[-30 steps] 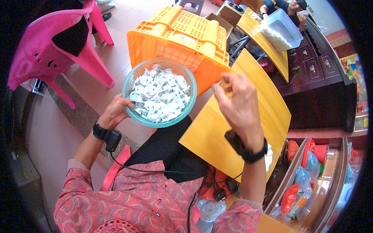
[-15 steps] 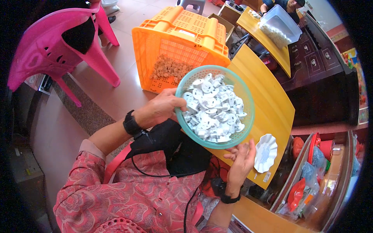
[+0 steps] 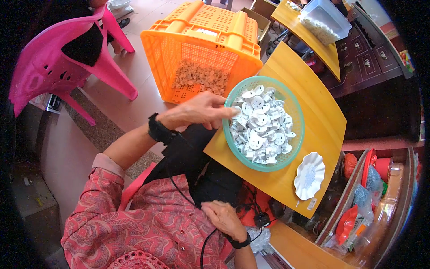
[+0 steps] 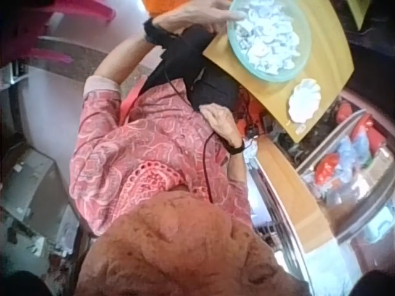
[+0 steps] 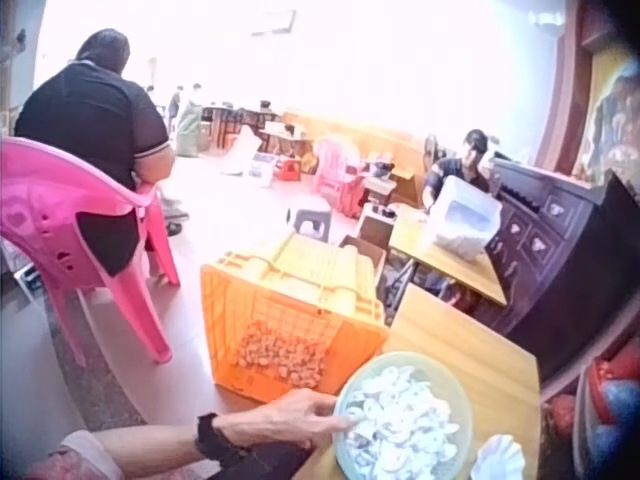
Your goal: Sorting small white plastic shoe components from a large orange crate into bowls.
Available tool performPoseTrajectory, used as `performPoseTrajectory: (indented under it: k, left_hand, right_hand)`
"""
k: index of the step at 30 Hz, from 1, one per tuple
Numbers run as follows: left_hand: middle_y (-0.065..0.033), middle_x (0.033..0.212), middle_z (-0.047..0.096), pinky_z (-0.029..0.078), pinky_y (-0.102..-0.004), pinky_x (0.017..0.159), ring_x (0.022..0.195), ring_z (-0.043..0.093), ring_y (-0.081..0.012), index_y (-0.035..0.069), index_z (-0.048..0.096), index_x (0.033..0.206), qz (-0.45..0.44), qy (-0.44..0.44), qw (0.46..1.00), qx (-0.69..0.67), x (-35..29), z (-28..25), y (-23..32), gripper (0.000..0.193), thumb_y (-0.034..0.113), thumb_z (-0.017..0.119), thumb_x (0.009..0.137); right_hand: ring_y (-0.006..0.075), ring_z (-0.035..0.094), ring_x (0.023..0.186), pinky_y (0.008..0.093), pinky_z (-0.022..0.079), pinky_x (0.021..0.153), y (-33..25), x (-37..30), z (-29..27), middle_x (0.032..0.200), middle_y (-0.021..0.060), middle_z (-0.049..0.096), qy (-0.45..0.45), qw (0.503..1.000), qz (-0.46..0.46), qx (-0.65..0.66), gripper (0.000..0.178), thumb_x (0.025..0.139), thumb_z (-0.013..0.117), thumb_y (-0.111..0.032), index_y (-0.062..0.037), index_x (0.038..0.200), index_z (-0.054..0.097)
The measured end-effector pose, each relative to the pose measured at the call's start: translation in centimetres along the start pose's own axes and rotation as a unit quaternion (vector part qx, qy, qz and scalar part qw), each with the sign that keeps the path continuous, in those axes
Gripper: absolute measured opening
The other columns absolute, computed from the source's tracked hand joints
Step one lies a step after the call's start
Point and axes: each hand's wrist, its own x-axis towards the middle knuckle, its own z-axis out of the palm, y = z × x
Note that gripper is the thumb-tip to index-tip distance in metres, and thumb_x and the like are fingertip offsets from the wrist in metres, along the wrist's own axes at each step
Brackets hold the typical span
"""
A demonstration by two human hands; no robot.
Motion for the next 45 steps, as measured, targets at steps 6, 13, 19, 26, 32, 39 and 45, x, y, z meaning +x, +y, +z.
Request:
performPoseTrajectory:
  k: [6, 13, 19, 26, 32, 39, 45]
  left_hand:
    - [-0.0076, 0.082, 0.065, 0.055, -0.0271, 0.057, 0.064, 0.063, -0.0146, 0.002, 0.064, 0.091, -0.1, 0.139, 0.934, -0.314, 4.4, -7.4, -8.2, 0.035, 0.037, 0.067, 0.093]
    - [-0.0121, 0.091, 0.068, 0.056, -0.0364, 0.07, 0.076, 0.067, -0.0237, 0.001, 0.065, 0.109, -0.087, 0.375, 0.916, -0.115, 16.3, -17.7, -20.6, 0.031, 0.023, 0.069, 0.088]
    - [-0.0194, 0.109, 0.068, 0.049, -0.0469, 0.092, 0.104, 0.063, -0.0405, 0.003, 0.064, 0.119, 0.243, 0.528, 0.803, 0.13, 21.6, -20.0, -25.7, 0.047, 0.024, 0.074, 0.078]
    - [-0.0198, 0.11, 0.067, 0.049, -0.0467, 0.093, 0.105, 0.062, -0.0412, 0.003, 0.063, 0.12, 0.196, 0.503, 0.825, 0.166, 24.7, -26.5, -26.8, 0.049, 0.025, 0.075, 0.078]
    - [-0.0201, 0.111, 0.067, 0.048, -0.0465, 0.094, 0.106, 0.061, -0.0417, 0.003, 0.063, 0.121, 0.16, 0.471, 0.849, 0.177, 24.4, -26.3, -28.3, 0.05, 0.025, 0.075, 0.078]
    - [-0.0205, 0.113, 0.066, 0.048, -0.0463, 0.095, 0.107, 0.061, -0.0424, 0.004, 0.062, 0.123, 0.125, 0.434, 0.872, 0.191, 23.3, -29.1, -30.3, 0.052, 0.026, 0.075, 0.078]
    - [-0.0208, 0.114, 0.066, 0.048, -0.0461, 0.095, 0.108, 0.06, -0.043, 0.004, 0.061, 0.124, 0.112, 0.395, 0.888, 0.205, 22.5, -31.9, -33.4, 0.053, 0.026, 0.075, 0.078]
  right_hand:
    - [0.0277, 0.065, 0.093, 0.0353, 0.049, 0.079, -2.5, 0.6, -1.1, 0.103, 0.0158, 0.065, -0.114, 0.951, -0.061, 0.281, 0.039, 0.095, 0.062, -0.017, -0.0028, 0.131, 0.057]
    - [0.042, 0.038, 0.138, 0.0406, 0.038, 0.11, -3.0, 6.6, 1.1, 0.151, 0.0299, 0.031, 0.061, 0.98, -0.088, 0.167, 0.07, 0.089, 0.071, -0.013, 0.0063, 0.146, 0.034]
    - [0.0437, 0.027, 0.144, 0.0448, 0.028, 0.116, -4.3, 11.8, -0.1, 0.157, 0.0315, 0.017, 0.057, 0.954, -0.145, 0.254, 0.08, 0.09, 0.07, -0.014, 0.0072, 0.15, 0.021]
    - [0.0499, 0.027, 0.142, 0.0463, 0.031, 0.115, -3.5, 15.9, -0.6, 0.155, 0.0364, 0.013, 0.074, 0.958, -0.13, 0.244, 0.085, 0.089, 0.072, -0.014, 0.0113, 0.149, 0.018]
    - [0.0523, 0.029, 0.14, 0.0464, 0.036, 0.112, -3.5, 16.0, -1.2, 0.155, 0.0371, 0.012, 0.05, 0.961, -0.101, 0.252, 0.084, 0.088, 0.072, -0.012, 0.0123, 0.148, 0.019]
    - [0.0449, 0.032, 0.141, 0.0458, 0.034, 0.114, -2.4, 16.1, -0.6, 0.156, 0.0301, 0.019, 0.016, 0.957, -0.105, 0.272, 0.079, 0.088, 0.071, -0.011, 0.0086, 0.148, 0.024]
    - [0.0417, 0.036, 0.139, 0.0446, 0.033, 0.114, -2.5, 16.3, -0.8, 0.154, 0.0261, 0.027, 0.037, 0.955, -0.084, 0.282, 0.073, 0.087, 0.071, -0.012, 0.0065, 0.145, 0.031]
